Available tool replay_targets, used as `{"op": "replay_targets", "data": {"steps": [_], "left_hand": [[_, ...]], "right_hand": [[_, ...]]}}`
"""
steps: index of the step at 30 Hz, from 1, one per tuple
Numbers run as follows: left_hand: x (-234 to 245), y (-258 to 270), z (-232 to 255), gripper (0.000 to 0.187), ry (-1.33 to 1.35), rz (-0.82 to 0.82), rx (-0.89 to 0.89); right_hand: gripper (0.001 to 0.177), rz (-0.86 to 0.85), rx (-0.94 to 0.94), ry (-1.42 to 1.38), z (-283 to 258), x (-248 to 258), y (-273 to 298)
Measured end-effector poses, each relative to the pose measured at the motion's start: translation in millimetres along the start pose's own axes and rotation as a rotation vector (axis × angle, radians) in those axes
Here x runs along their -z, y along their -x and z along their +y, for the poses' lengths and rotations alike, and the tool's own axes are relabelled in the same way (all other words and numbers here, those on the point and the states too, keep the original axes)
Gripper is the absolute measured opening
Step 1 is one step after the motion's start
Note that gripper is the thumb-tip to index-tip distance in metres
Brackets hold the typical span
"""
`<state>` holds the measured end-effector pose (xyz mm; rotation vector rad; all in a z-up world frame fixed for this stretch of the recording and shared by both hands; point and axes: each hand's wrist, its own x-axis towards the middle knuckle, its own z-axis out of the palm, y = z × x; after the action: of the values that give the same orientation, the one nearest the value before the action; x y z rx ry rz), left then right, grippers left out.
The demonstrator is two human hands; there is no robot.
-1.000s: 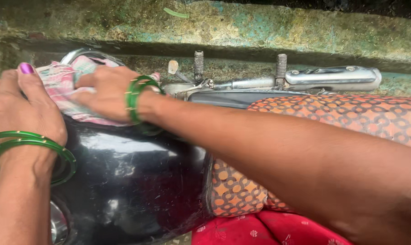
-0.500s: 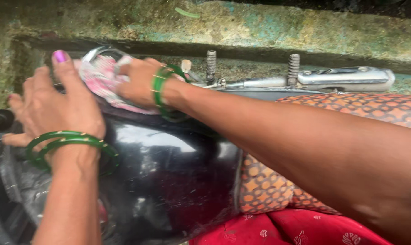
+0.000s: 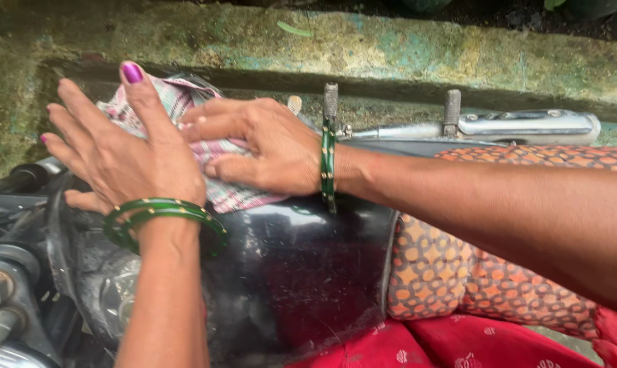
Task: The person wipes the seat, fuel tank, handlebars, and exhaust pipe of a motorcycle with a cloth.
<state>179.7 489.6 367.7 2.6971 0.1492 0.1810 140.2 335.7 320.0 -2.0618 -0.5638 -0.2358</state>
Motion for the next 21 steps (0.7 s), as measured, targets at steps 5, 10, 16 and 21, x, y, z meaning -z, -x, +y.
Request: {"op": "replay_targets", "data": {"steps": [5, 10, 16, 21], "left_hand": [[-3, -3, -4, 0.089, 0.037, 0.013, 0.052], [-14, -6, -15, 0.093, 0.062, 0.103, 0.025], [-30, -8, -25, 0.096, 0.219, 0.282, 0.119], [-37, -2, -33, 0.098, 0.225, 0.419, 0.050]], "right_hand": [[0.044, -0.020, 0.026, 0.045, 5, -19, -45], [0.043, -0.260, -0.153, 0.105, 16, -36, -111], [0.043, -0.389, -0.034, 0.121, 27, -58, -143], [0.043, -0.428, 0.103, 0.101, 46, -61, -141]]}}
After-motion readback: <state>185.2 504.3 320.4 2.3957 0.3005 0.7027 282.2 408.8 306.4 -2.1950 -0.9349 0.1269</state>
